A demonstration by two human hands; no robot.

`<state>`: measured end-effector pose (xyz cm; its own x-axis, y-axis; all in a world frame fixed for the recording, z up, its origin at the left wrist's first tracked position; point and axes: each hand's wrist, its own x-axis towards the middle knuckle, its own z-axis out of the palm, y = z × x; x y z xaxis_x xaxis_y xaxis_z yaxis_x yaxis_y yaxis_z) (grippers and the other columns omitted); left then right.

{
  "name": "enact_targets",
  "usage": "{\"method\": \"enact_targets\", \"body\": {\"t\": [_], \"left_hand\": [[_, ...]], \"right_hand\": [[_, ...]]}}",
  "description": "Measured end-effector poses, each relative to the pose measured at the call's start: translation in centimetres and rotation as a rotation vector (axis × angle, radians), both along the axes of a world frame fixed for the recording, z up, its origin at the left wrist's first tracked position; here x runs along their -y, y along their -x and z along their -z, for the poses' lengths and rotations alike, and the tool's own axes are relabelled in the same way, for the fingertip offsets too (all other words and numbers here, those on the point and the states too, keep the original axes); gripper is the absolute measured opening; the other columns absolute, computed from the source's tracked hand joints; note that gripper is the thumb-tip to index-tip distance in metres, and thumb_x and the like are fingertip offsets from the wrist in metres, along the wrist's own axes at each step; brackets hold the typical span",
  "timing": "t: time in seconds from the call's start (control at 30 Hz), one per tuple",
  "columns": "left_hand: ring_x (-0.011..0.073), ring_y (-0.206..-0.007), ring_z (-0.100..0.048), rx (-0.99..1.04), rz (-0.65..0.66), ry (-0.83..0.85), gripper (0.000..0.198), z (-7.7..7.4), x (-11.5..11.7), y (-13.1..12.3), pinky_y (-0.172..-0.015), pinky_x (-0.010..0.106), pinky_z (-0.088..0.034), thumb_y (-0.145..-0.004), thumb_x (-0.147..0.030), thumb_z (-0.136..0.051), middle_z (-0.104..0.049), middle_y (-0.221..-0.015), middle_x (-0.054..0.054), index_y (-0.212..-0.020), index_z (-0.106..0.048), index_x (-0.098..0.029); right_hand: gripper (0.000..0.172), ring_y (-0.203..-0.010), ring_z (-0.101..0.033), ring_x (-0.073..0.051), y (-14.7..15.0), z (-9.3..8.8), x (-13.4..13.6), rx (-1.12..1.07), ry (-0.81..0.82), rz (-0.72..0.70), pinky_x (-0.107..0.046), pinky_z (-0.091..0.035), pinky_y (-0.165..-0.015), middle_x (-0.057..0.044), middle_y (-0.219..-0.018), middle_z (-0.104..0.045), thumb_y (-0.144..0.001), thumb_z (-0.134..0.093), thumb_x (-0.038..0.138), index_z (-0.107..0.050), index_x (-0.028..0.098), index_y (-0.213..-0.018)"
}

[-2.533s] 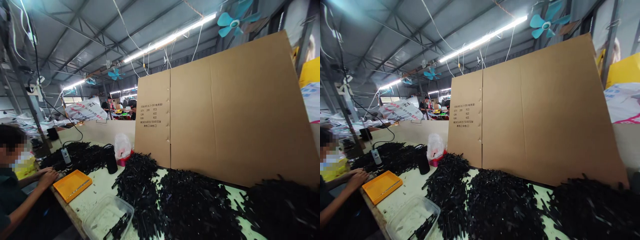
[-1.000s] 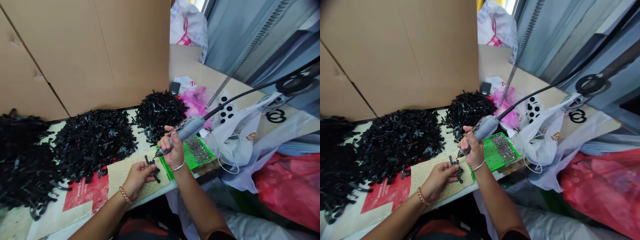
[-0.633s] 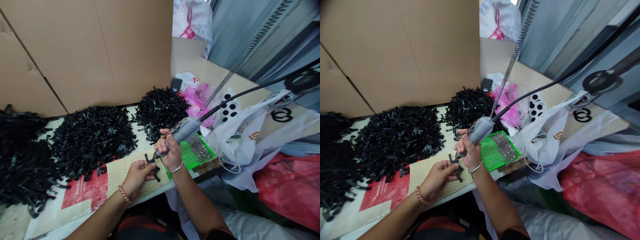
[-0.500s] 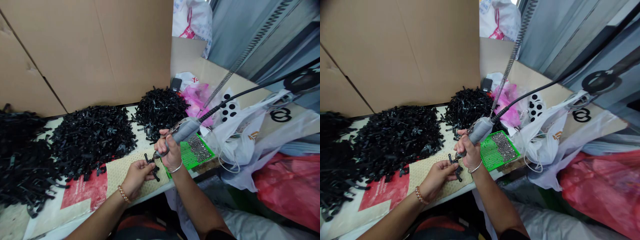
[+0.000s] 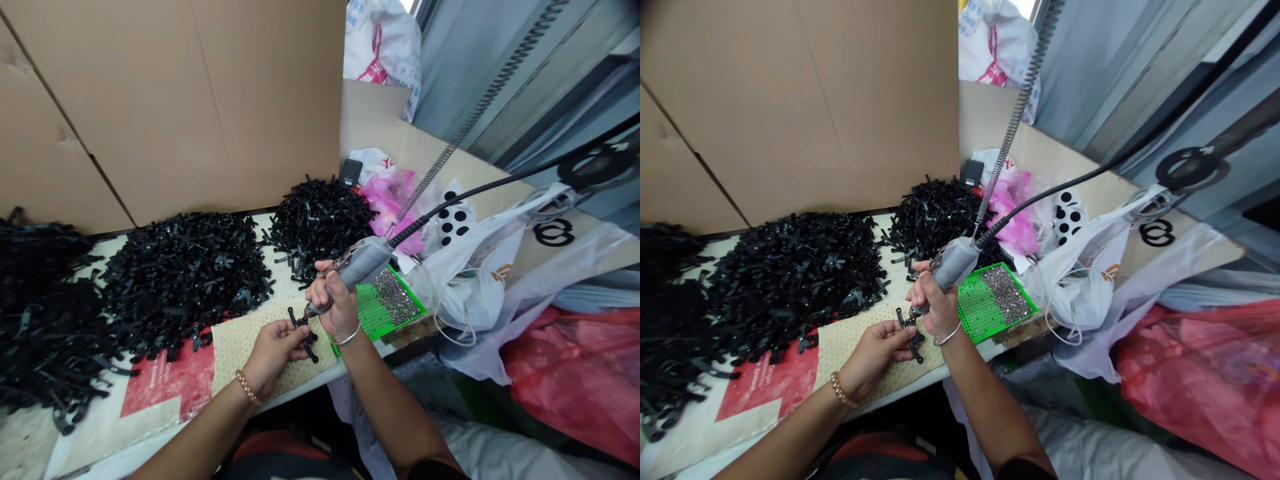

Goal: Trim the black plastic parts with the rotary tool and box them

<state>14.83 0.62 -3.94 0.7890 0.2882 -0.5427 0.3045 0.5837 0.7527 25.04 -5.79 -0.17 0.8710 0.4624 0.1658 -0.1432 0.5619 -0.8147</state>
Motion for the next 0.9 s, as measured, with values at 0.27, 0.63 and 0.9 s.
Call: {"method": "enact_targets", "body": {"t": [0.27, 0.63, 0.9], "left_hand": [[0.0082, -0.054, -0.056, -0.003, 0.005, -0.006, 0.045, -0.02, 0.03, 0.01, -0.056, 0.023, -0.056, -0.048, -0.041, -0.089, -0.058, -0.058, -0.002, -0.060, -0.057, -0.012], [0.0087, -0.054, -0.055, -0.004, 0.013, -0.005, 0.044, 0.14, 0.00, 0.05, -0.057, 0.024, -0.056, -0.049, -0.040, -0.088, -0.057, -0.058, -0.002, -0.060, -0.056, -0.013], [0.0085, -0.055, -0.055, 0.008, 0.014, -0.003, 0.047, 0.20, 0.02, -0.04, -0.057, 0.024, -0.055, -0.046, -0.043, -0.088, -0.058, -0.059, -0.002, -0.062, -0.057, -0.012]], "right_hand": [[0.035, -0.040, -0.038, -0.009, 0.04, -0.12, 0.05, 0.015, -0.010, -0.007, -0.024, -0.043, -0.050, 0.011, -0.044, -0.039, -0.074, -0.072, 0.050, -0.062, 0.020, -0.089], [0.036, -0.039, -0.038, -0.009, 0.18, -0.15, 0.12, 0.018, 0.002, -0.019, -0.024, -0.043, -0.050, 0.011, -0.044, -0.038, -0.074, -0.072, 0.051, -0.061, 0.021, -0.089], [0.031, -0.040, -0.039, -0.009, 0.21, 0.25, 0.12, 0.047, -0.007, -0.023, -0.025, -0.044, -0.050, 0.010, -0.045, -0.039, -0.077, -0.070, 0.047, -0.062, 0.021, -0.091]]}}
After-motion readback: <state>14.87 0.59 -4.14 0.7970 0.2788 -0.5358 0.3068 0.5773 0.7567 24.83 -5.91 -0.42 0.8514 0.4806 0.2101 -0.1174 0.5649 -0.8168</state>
